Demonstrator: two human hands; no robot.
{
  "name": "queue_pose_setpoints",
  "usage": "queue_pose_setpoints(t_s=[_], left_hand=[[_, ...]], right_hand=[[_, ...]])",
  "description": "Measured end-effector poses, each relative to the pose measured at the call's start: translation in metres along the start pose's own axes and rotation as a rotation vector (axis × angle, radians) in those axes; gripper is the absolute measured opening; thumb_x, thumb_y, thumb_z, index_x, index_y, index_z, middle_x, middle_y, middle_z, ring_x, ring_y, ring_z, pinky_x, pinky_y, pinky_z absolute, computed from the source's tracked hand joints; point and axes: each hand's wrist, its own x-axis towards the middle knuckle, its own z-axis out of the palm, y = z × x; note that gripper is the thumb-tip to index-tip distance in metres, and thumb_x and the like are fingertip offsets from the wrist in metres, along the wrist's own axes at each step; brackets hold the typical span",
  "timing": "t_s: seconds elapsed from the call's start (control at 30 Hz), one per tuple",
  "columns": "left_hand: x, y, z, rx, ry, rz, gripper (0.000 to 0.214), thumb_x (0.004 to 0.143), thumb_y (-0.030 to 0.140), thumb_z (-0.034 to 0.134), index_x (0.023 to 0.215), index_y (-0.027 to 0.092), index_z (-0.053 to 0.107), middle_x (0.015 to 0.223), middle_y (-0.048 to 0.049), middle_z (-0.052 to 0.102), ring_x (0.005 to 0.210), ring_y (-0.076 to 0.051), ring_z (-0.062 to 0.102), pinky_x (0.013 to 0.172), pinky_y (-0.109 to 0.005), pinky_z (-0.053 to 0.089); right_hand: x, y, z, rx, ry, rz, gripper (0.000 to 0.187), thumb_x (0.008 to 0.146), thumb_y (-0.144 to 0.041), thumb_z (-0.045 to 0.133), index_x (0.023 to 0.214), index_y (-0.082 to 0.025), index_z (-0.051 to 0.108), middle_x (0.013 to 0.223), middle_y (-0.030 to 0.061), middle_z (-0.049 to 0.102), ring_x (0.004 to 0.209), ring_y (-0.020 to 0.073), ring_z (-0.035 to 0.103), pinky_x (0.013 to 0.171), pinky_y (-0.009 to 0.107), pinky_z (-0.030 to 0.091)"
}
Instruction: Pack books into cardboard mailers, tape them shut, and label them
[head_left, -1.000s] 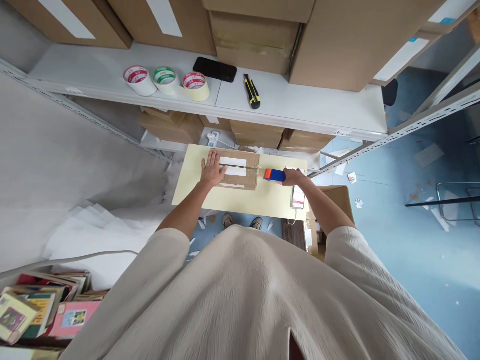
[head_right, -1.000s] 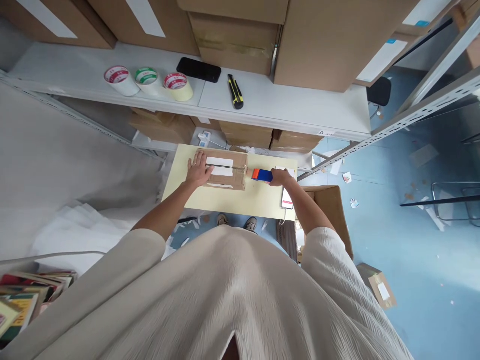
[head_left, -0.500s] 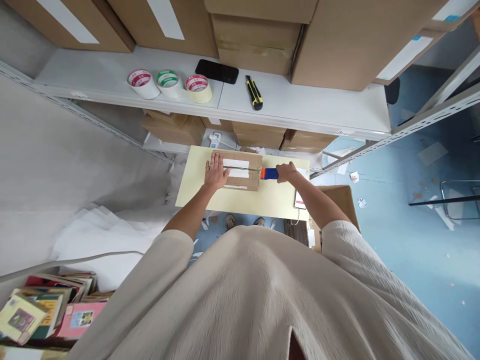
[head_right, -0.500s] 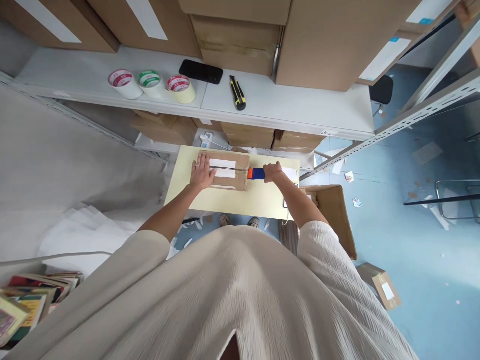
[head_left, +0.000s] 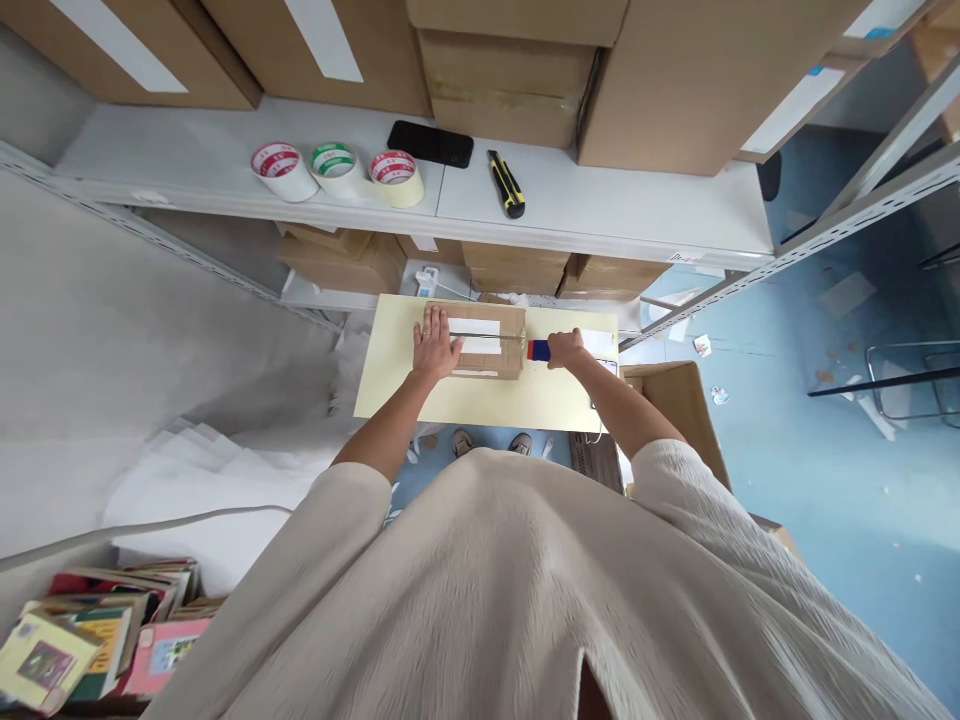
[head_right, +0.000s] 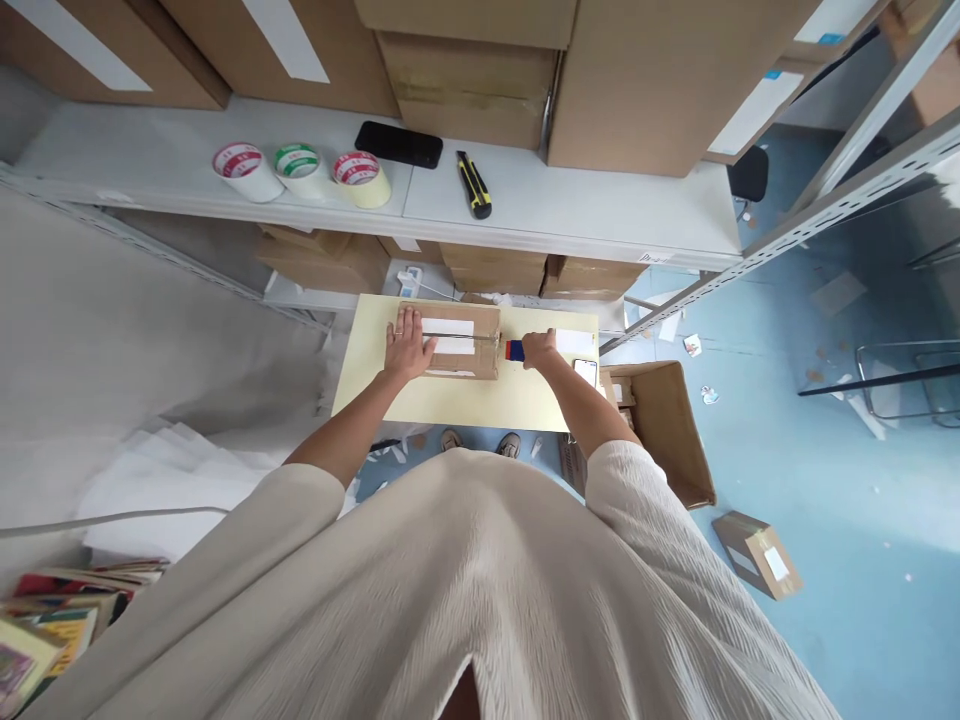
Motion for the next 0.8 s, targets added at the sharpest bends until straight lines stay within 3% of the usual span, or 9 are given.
queue_pose_setpoints(t_s=[0.1,0.17,0.23,0.3,0.5,0.67,0.8], left_hand=[[0.000,0.000,-0.001,-0.044,0.010,-0.005,0.097,0.118,0.062,0.037,0.195,0.006,0.018,0.203,-0.0249,0.013,0.191,-0.041,0.007,0.153,-0.069,0.003],[0.001,0.000,-0.001,-0.069,0.013,-0.009,0.097,0.118,0.063,0.038,0.195,0.008,0.018,0.203,-0.0246,0.015,0.191,-0.041,0.008,0.153,-0.070,0.003],[0.001,0.000,-0.001,-0.077,0.011,-0.006,0.097,0.117,0.060,0.040,0.195,0.008,0.018,0.203,-0.0245,0.014,0.191,-0.040,0.007,0.153,-0.070,0.004],[0.001,-0.001,-0.002,-0.070,0.008,0.007,0.097,0.116,0.057,0.043,0.195,0.007,0.017,0.203,-0.0244,0.013,0.191,-0.040,0.007,0.153,-0.070,0.004],[0.000,-0.009,-0.006,-0.057,-0.032,0.065,0.113,0.106,0.055,0.068,0.195,0.009,0.018,0.204,-0.0251,0.008,0.191,-0.044,0.003,0.152,-0.072,0.006],[-0.002,-0.014,-0.008,-0.111,-0.024,0.106,0.115,0.103,0.060,0.076,0.195,0.015,0.024,0.204,-0.0241,0.007,0.191,-0.046,0.002,0.150,-0.076,0.004],[-0.011,-0.023,-0.013,-0.124,-0.041,0.202,0.105,0.104,0.065,0.077,0.191,0.020,0.038,0.204,-0.0209,0.011,0.191,-0.046,0.004,0.150,-0.076,0.003]], right_hand=[[-0.012,0.016,0.020,0.239,-0.028,0.177,0.075,0.093,-0.068,0.090,0.144,-0.016,0.070,0.125,0.0203,0.084,0.124,0.0384,0.081,0.117,0.051,0.049],[-0.023,0.027,0.035,0.388,-0.016,0.265,0.074,0.104,-0.072,0.075,0.148,-0.014,0.068,0.127,0.0221,0.084,0.124,0.0377,0.080,0.114,0.049,0.052],[-0.035,0.032,0.051,0.477,0.003,0.331,0.063,0.115,-0.060,0.054,0.153,-0.011,0.067,0.129,0.0255,0.084,0.125,0.0384,0.080,0.113,0.051,0.054],[-0.046,0.030,0.067,0.498,0.043,0.378,0.057,0.117,-0.046,0.044,0.155,-0.010,0.066,0.132,0.0281,0.084,0.125,0.0395,0.080,0.112,0.053,0.055],[-0.057,0.010,0.100,0.484,0.071,0.433,0.053,0.116,-0.043,0.045,0.157,-0.018,0.066,0.143,0.0234,0.080,0.128,0.0380,0.079,0.108,0.049,0.058],[-0.060,-0.008,0.104,0.434,0.108,0.417,0.054,0.114,-0.040,0.050,0.162,-0.019,0.064,0.148,0.0247,0.075,0.132,0.0390,0.077,0.102,0.046,0.061],[-0.070,-0.030,0.084,0.502,0.329,0.373,0.059,0.117,-0.036,0.041,0.172,-0.018,0.052,0.159,0.0258,0.068,0.141,0.0391,0.071,0.111,0.046,0.059]])
